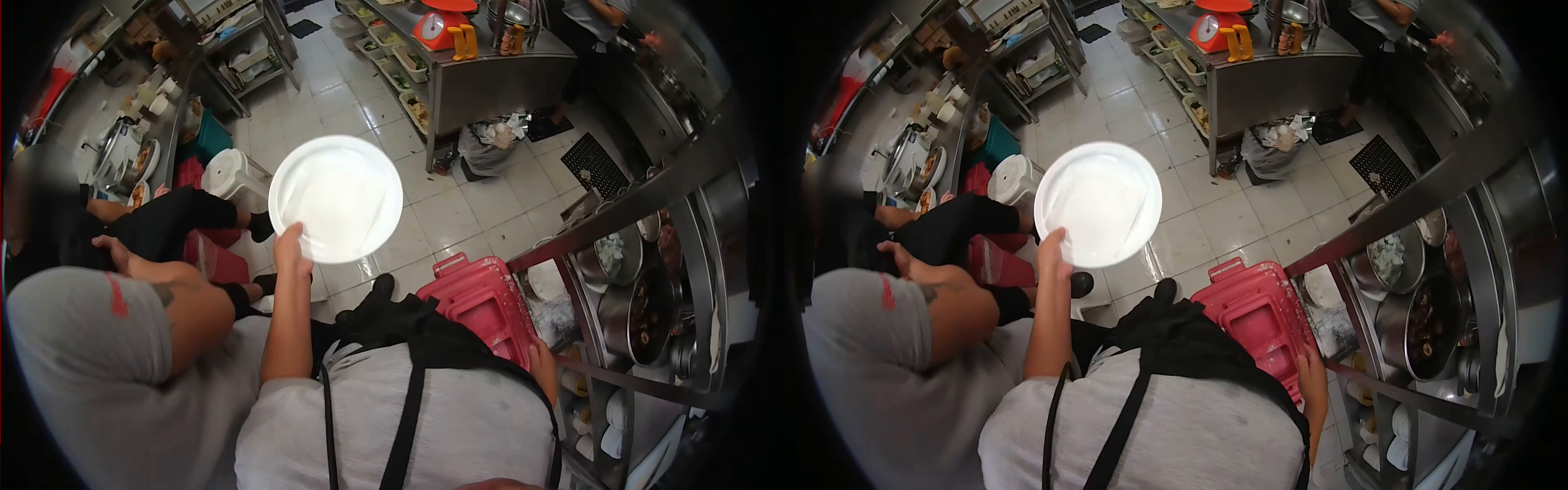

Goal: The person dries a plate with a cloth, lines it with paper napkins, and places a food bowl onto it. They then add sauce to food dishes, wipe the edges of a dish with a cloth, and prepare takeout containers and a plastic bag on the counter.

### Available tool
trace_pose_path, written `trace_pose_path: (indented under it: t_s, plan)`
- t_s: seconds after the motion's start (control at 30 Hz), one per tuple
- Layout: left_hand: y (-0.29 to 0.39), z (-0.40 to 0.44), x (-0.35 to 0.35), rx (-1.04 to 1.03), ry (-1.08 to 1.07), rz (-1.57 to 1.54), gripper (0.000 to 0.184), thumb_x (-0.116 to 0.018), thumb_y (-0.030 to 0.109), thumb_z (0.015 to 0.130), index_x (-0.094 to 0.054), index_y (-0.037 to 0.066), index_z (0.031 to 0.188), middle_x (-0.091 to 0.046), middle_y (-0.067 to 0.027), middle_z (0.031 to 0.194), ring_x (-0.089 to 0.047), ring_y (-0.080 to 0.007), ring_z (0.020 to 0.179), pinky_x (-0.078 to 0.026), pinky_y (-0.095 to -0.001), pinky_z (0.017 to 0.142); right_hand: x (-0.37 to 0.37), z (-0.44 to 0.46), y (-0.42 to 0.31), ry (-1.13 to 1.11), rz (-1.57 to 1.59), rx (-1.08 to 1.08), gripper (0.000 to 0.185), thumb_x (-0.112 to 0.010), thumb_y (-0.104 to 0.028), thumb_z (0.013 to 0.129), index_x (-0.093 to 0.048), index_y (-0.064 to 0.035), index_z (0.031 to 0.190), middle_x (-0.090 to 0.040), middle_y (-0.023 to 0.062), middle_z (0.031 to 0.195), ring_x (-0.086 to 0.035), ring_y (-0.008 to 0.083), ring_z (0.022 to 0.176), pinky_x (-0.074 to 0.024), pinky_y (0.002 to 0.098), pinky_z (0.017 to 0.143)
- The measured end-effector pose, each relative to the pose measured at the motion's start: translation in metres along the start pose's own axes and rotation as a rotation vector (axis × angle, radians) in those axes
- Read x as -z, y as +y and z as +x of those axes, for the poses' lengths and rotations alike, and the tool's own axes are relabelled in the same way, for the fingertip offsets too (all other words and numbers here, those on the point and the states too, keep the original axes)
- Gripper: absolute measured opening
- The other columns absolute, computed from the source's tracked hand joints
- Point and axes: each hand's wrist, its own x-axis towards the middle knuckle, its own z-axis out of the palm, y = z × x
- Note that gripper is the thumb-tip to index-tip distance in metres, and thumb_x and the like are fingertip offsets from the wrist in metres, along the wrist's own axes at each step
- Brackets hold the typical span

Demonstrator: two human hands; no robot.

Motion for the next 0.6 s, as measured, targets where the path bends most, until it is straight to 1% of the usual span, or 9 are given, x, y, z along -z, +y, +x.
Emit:
trace_pose_path:
  t_s: [0.13,0.23,0.27,0.3,0.37,0.47,0.5,0.57,0.6]
  plan:
    - [0.014,0.054,-0.051,-0.014,-0.055,-0.048,0.041,-0.044,0.001,0.075,-0.035,-0.010,0.114,-0.048,-0.0212,0.106,-0.051,-0.0316,0.094,-0.045,-0.0417,0.078,-0.010,0.003,-0.014,0.021,0.045,-0.160,0.036,-0.046,-0.018,0.081,-0.045,0.0027,0.111,-0.054,0.0196,0.099,-0.052,0.0259,0.094,-0.0384,0.0306,0.082]
    - [0.032,0.094,-0.076,-0.017,-0.057,-0.067,0.040,-0.044,0.002,0.076,-0.034,-0.013,0.112,-0.047,-0.0223,0.106,-0.051,-0.0318,0.094,-0.045,-0.0417,0.078,-0.030,0.025,-0.018,0.040,0.168,-0.163,0.036,-0.048,-0.016,0.080,-0.045,0.0029,0.110,-0.055,0.0186,0.097,-0.052,0.0248,0.092,-0.0386,0.0304,0.080]
    - [0.038,0.110,-0.080,-0.025,-0.060,-0.082,0.040,-0.044,0.002,0.076,-0.034,-0.013,0.112,-0.047,-0.0223,0.107,-0.051,-0.0319,0.094,-0.045,-0.0416,0.078,-0.035,0.038,-0.026,0.012,0.135,-0.223,0.036,-0.049,-0.015,0.079,-0.045,0.0027,0.110,-0.055,0.0182,0.098,-0.052,0.0240,0.091,-0.0392,0.0307,0.078]
    - [0.044,0.127,-0.084,-0.037,-0.060,-0.099,0.040,-0.044,0.002,0.076,-0.034,-0.013,0.112,-0.047,-0.0223,0.107,-0.051,-0.0319,0.094,-0.045,-0.0415,0.078,-0.038,0.053,-0.046,-0.012,0.008,-0.295,0.036,-0.050,-0.015,0.079,-0.045,0.0021,0.111,-0.055,0.0162,0.095,-0.052,0.0217,0.087,-0.0399,0.0301,0.076]
    - [0.055,0.165,-0.086,-0.049,-0.013,-0.108,0.038,-0.043,0.001,0.077,-0.035,-0.012,0.112,-0.047,-0.0223,0.107,-0.051,-0.0318,0.094,-0.044,-0.0412,0.079,-0.063,0.088,-0.048,0.051,0.102,-0.181,0.037,-0.050,-0.015,0.079,-0.045,0.0017,0.112,-0.056,0.0135,0.087,-0.053,0.0200,0.080,-0.0407,0.0290,0.073]
    - [0.078,0.227,-0.077,-0.116,0.023,-0.139,0.038,-0.042,0.000,0.077,-0.035,-0.012,0.112,-0.048,-0.0212,0.107,-0.052,-0.0306,0.094,-0.044,-0.0394,0.078,-0.095,0.167,-0.065,-0.074,0.194,-0.170,0.037,-0.051,-0.016,0.079,-0.045,0.0015,0.112,-0.055,0.0117,0.083,-0.052,0.0180,0.074,-0.0417,0.0284,0.070]
    - [0.086,0.246,-0.072,-0.139,0.036,-0.145,0.040,-0.042,0.000,0.077,-0.033,-0.011,0.114,-0.046,-0.0213,0.109,-0.050,-0.0312,0.096,-0.043,-0.0396,0.081,-0.105,0.198,-0.080,-0.107,0.188,-0.055,0.038,-0.052,-0.016,0.079,-0.045,0.0014,0.111,-0.056,0.0120,0.084,-0.052,0.0169,0.072,-0.0427,0.0284,0.067]
    - [0.105,0.273,-0.060,-0.183,0.090,-0.145,0.044,-0.042,0.000,0.077,-0.030,-0.009,0.118,-0.044,-0.0215,0.113,-0.047,-0.0323,0.101,-0.041,-0.0401,0.085,-0.131,0.273,-0.092,-0.197,0.130,0.031,0.037,-0.053,-0.015,0.078,-0.045,0.0011,0.111,-0.055,0.0129,0.088,-0.053,0.0163,0.074,-0.0434,0.0276,0.066]
    - [0.115,0.288,-0.050,-0.200,0.123,-0.142,0.044,-0.042,0.000,0.077,-0.030,-0.009,0.119,-0.044,-0.0214,0.113,-0.048,-0.0322,0.100,-0.041,-0.0402,0.085,-0.140,0.307,-0.122,-0.212,0.063,0.070,0.037,-0.053,-0.015,0.078,-0.045,0.0009,0.111,-0.055,0.0132,0.089,-0.053,0.0164,0.075,-0.0435,0.0273,0.067]
